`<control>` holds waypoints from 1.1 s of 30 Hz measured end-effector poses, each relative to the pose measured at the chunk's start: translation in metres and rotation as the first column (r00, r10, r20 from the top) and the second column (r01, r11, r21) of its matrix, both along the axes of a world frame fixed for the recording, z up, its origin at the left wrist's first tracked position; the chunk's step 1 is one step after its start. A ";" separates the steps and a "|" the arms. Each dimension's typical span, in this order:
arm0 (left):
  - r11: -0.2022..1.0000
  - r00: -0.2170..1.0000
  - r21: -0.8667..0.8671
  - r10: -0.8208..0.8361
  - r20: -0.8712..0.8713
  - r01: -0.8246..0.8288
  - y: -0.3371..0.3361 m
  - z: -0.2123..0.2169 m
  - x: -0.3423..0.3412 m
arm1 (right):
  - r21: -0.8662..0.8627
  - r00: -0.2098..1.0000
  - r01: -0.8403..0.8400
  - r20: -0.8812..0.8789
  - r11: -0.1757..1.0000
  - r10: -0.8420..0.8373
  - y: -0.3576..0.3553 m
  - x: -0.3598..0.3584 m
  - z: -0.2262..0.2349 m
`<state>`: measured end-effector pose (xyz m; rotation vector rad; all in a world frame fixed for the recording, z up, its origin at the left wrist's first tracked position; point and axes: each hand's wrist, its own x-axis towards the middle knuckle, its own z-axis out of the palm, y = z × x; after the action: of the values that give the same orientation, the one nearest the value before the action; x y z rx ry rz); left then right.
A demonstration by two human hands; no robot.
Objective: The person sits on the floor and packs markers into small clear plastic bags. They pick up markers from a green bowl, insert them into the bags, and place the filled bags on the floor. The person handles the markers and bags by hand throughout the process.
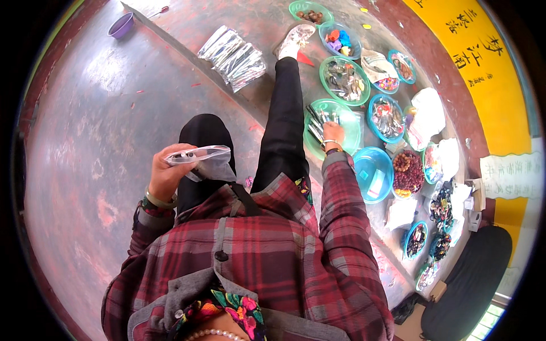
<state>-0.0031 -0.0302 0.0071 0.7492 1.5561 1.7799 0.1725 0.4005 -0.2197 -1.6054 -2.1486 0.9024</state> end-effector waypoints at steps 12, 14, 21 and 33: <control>1.000 0.997 -0.005 0.003 0.073 -0.002 0.002 -0.001 -0.001 | 0.091 0.859 -0.393 0.391 0.915 0.330 0.017 -0.057 -0.012; 1.000 0.998 -0.018 0.010 0.063 -0.009 0.002 0.003 -0.001 | 0.165 0.884 -0.399 0.330 0.902 0.331 0.011 -0.050 -0.006; 1.000 0.999 -0.009 -0.015 0.049 0.015 0.002 -0.001 -0.002 | 0.406 0.979 -0.085 -0.136 0.910 0.153 0.003 -0.018 0.048; 0.999 0.999 0.019 -0.036 -0.008 0.037 0.000 -0.005 -0.002 | -0.587 0.855 -0.439 -0.505 0.681 0.116 -0.108 0.026 0.132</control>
<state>-0.0051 -0.0303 0.0026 0.7895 1.5226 1.7698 0.1990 0.2929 -0.0873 -1.1287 -1.8461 2.1457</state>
